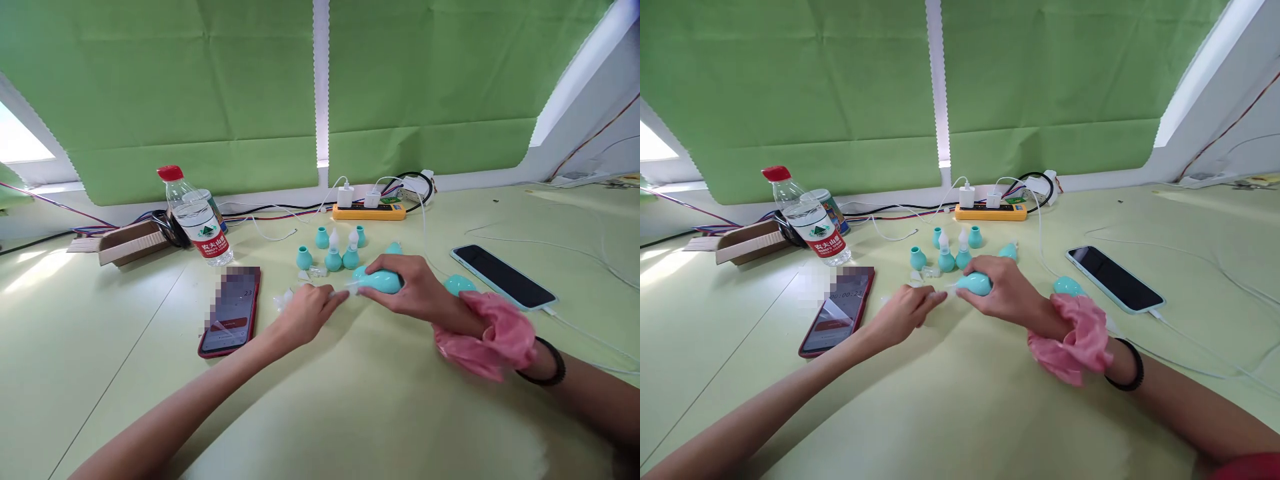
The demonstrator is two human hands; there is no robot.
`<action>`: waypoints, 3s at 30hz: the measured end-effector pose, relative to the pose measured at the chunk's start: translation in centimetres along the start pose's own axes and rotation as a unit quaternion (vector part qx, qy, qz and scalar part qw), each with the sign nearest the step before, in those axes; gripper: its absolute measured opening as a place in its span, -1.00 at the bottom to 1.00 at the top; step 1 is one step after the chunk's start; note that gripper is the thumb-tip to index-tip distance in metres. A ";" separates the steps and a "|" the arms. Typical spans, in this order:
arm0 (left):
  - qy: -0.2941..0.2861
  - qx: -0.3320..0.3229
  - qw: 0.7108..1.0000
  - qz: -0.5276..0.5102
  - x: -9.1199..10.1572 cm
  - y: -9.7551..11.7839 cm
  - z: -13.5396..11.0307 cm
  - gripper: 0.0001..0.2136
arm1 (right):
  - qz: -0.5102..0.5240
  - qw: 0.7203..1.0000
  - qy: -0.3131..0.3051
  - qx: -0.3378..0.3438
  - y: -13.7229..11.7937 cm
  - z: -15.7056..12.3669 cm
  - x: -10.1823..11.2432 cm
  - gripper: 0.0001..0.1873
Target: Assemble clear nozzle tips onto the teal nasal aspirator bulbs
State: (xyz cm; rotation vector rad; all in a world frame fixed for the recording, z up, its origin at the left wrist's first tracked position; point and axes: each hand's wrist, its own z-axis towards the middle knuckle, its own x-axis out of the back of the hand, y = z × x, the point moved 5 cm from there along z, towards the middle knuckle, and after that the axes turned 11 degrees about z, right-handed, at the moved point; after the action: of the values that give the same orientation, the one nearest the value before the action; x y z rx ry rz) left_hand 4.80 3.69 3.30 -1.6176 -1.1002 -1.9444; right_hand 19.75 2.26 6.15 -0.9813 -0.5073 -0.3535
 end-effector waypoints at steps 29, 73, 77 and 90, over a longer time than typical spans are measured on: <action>0.085 -0.013 0.883 -0.461 1.2 1.0 -0.9 -0.85 | 0.480 0.865 0.087 -0.114 0.1 -2.7 -3.6 -0.70; 0.229 0.100 0.928 -0.277 1.8 1.4 -2.0 -0.91 | 0.247 0.953 0.174 0.024 -0.3 -3.4 -3.5 -0.75; 0.214 0.127 0.925 -0.287 1.4 0.5 -1.6 -0.90 | 0.221 0.957 0.184 0.025 0.4 -3.1 -3.5 -0.76; 0.126 0.175 0.837 -0.502 -1.0 -2.3 0.3 -0.78 | 0.306 0.935 0.155 -0.089 3.6 -2.4 -4.6 -0.71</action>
State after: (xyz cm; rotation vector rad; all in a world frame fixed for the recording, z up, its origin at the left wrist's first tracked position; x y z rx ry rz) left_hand 3.59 5.14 1.64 -0.5305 -2.2993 -2.1871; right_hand 18.35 2.33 0.02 -1.1777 0.1329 0.0140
